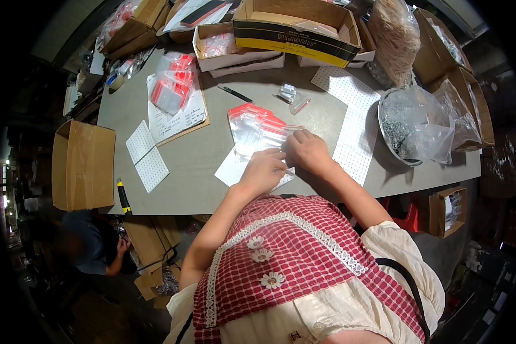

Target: The person picks up a cardboard box from a pallet and places it on a table. They then place sheets of small white labels into clear plastic bags.

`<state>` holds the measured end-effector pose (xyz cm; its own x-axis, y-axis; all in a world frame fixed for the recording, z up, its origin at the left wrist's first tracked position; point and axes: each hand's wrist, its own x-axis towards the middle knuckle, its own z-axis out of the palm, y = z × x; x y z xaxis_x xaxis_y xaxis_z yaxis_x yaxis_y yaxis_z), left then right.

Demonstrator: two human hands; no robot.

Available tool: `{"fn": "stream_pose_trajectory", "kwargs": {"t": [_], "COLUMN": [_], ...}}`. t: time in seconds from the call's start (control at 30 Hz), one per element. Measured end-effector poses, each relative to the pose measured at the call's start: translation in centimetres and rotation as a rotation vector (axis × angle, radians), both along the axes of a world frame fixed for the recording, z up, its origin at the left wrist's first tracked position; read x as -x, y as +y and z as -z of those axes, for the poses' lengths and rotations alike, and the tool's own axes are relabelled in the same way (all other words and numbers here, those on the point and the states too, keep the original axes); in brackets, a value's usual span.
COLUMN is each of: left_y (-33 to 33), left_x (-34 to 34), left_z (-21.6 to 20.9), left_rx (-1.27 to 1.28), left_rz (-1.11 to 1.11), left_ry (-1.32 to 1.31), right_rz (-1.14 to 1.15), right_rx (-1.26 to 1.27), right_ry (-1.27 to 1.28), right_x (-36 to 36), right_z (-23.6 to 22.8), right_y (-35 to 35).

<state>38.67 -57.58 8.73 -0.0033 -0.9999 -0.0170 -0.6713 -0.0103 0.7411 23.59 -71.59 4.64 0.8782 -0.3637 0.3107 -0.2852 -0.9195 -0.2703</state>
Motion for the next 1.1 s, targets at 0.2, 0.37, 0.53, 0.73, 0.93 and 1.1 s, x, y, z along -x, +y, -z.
{"fn": "stream_pose_trajectory", "kwargs": {"t": [0.2,0.37,0.53,0.73,0.93,1.1], "left_y": [0.4,0.3,0.5,1.8,3.0,4.1], "left_x": [-0.1,0.0,-0.3,-0.9,-2.6,-3.3], "left_z": [0.4,0.9,1.2,-0.6,-0.4,-1.7], "left_rx": [0.037,0.045,0.021,-0.232,-0.198,-0.235], "left_rz": [-0.016,-0.029,-0.044,-0.283,-0.34,-0.472], "left_ry": [0.032,0.033,0.047,0.487,0.536,0.817], "right_rz": [-0.21,0.079,0.099,0.077,0.219,0.296], "right_rx": [-0.126,-0.544,-0.339,-1.296,-1.073,-1.062], "right_ry": [0.086,0.013,-0.004,-0.315,-0.956,-0.971], "right_x": [1.9,1.5,-0.4,-0.8,-3.9,-4.5], "right_z": [-2.7,-2.4,-0.8,-6.5,-13.2,-15.2], "right_y": [-1.4,-3.9,-4.3,-9.0,-17.3,-19.7]}}
